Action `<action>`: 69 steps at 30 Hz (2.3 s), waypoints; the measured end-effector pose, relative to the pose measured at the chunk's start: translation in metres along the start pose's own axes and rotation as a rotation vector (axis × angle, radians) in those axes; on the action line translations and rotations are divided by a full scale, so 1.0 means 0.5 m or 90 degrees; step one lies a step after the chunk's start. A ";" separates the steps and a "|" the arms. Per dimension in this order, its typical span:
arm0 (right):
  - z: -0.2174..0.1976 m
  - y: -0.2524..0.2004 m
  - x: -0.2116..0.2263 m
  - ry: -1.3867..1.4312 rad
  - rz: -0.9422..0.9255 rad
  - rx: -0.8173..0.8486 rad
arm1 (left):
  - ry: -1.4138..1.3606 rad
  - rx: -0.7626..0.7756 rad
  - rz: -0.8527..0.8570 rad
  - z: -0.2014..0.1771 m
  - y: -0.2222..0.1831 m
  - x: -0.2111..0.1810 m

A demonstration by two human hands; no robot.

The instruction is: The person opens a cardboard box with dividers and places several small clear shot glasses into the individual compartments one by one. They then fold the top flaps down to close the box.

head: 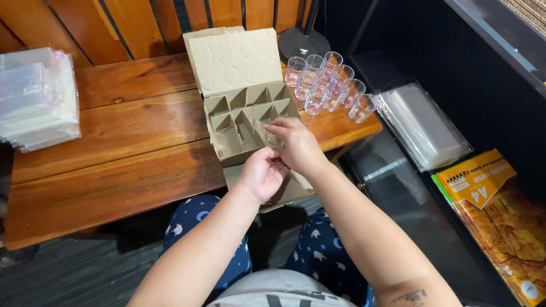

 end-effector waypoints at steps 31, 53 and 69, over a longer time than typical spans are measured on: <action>-0.022 -0.029 -0.183 0.205 0.335 -0.173 | 0.231 -0.118 0.366 0.169 -0.211 -0.123; 0.032 -0.021 -0.169 0.552 0.448 -0.125 | 0.331 -0.188 0.321 0.199 -0.133 -0.175; 0.050 -0.027 -0.198 0.583 0.423 -0.128 | 0.346 -0.193 0.383 0.169 -0.098 -0.158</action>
Point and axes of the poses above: each hand's wrist, its own y-axis towards the middle knuckle, its own z-axis out of the palm, x = y × z, the point moved 3 cm from there along y, towards the middle knuckle, and after that the axes turned 7 degrees about -x, right-handed, at the moved point
